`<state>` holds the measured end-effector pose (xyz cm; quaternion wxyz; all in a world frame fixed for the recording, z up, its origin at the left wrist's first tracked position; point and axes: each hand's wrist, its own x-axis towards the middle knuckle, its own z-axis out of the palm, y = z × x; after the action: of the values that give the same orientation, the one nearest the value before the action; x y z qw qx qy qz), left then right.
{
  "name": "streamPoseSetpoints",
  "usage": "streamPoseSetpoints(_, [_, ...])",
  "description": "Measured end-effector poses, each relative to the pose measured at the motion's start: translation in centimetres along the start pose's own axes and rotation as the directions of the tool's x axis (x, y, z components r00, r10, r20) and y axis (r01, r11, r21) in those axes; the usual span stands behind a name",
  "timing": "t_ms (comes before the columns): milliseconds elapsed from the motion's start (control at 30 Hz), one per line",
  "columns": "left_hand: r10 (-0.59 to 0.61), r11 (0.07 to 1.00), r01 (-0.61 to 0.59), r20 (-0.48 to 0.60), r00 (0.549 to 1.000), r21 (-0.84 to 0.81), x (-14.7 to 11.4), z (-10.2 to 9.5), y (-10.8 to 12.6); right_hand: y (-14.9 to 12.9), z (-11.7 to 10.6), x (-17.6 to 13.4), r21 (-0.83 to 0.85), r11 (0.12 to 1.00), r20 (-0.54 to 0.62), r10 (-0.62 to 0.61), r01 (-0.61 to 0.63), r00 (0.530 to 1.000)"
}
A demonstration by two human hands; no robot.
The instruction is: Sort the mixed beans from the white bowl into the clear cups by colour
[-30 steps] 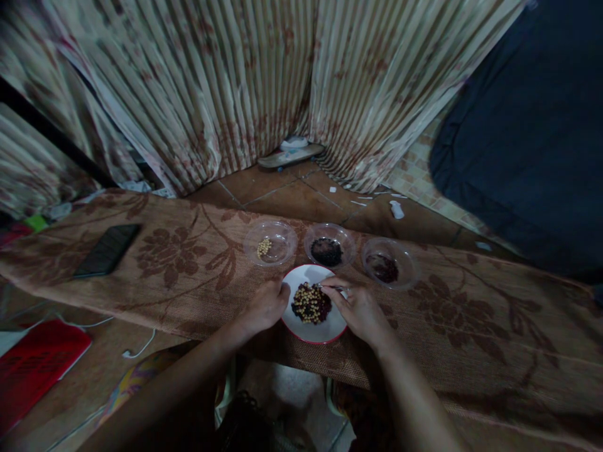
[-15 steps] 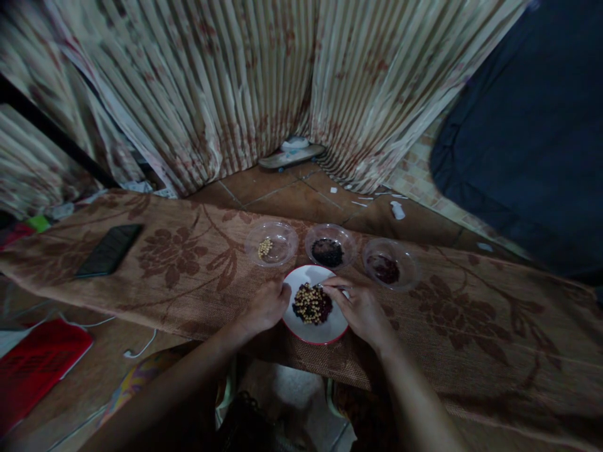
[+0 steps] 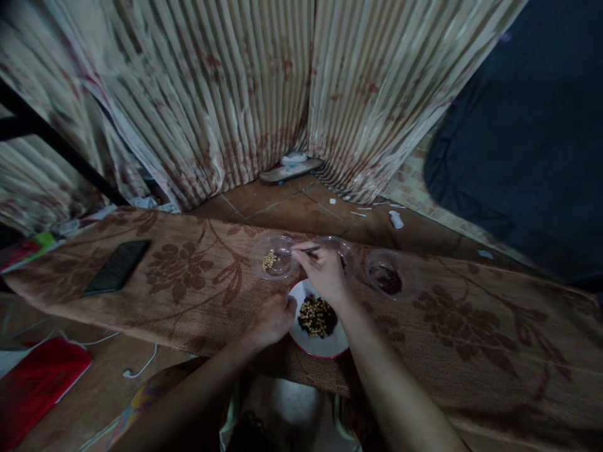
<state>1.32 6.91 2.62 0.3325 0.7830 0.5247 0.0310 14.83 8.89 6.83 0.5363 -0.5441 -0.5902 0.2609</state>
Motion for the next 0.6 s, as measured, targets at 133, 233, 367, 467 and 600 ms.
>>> streamPoseSetpoints(133, [-0.004,1.000,0.004,-0.005,1.000,-0.005,0.2,0.2,-0.2,-0.2,-0.2,-0.3,-0.107,0.994,0.029,-0.035,0.038,0.999])
streamPoseSetpoints(233, [0.016,1.000,-0.016,-0.009,1.000,-0.012,0.4,0.5,-0.5,-0.2,-2.3,-2.4,-0.143,0.990,-0.017,-0.005,0.002,1.000])
streamPoseSetpoints(367, [0.025,1.000,-0.025,-0.030,0.999,-0.003,0.4,0.8,-0.8,1.1,-4.8,-5.9,-0.083,0.979,-0.054,0.183,-0.187,0.982])
streamPoseSetpoints(467, [0.021,1.000,-0.020,-0.029,0.999,0.009,0.3,0.7,-0.7,2.6,-5.4,-7.6,-0.084,0.969,-0.057,0.230,-0.234,0.972])
streamPoseSetpoints(600, [-0.009,1.000,0.009,-0.012,1.000,0.011,0.1,0.4,-0.3,3.3,-5.3,-8.1,-0.158,0.972,0.023,0.181,-0.176,0.983])
